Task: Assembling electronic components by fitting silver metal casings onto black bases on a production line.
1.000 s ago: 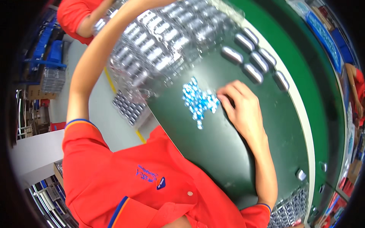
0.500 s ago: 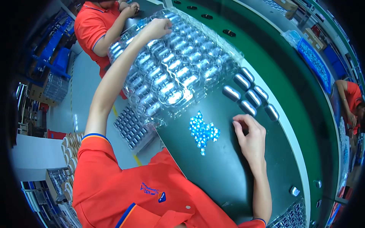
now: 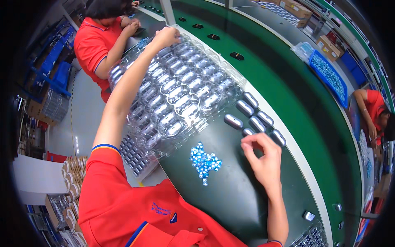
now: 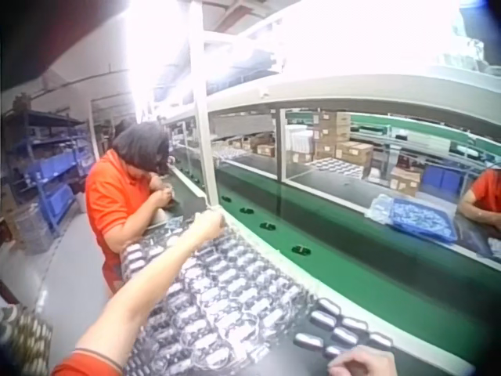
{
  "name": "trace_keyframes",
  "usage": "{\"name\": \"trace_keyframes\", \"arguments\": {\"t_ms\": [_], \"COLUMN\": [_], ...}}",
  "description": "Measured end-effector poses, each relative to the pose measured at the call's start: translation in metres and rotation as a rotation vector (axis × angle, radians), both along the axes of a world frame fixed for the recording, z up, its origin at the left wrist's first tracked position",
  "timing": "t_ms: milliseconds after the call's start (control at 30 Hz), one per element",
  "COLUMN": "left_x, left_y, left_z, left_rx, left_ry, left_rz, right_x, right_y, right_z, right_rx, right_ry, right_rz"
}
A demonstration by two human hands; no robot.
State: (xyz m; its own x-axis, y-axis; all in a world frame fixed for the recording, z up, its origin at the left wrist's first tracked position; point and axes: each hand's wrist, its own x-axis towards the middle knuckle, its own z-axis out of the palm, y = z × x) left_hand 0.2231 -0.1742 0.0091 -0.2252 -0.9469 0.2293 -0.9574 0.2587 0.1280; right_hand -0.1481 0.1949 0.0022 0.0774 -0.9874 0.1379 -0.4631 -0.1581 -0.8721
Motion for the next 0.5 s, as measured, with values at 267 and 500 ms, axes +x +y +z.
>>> {"name": "trace_keyframes", "arguments": {"t_ms": [267, 500], "left_x": [-0.029, -0.149], "left_y": [0.065, 0.197], "left_z": [0.043, 0.025], "left_rx": [-0.070, 0.250], "left_ry": [0.532, 1.069], "left_rz": [-0.224, -0.774], "right_x": [-0.004, 0.007], "right_y": [-0.075, -0.117], "right_z": [0.036, 0.015], "right_rx": [-0.122, -0.039], "right_ry": [-0.287, -0.498], "right_rz": [0.038, 0.043]}}
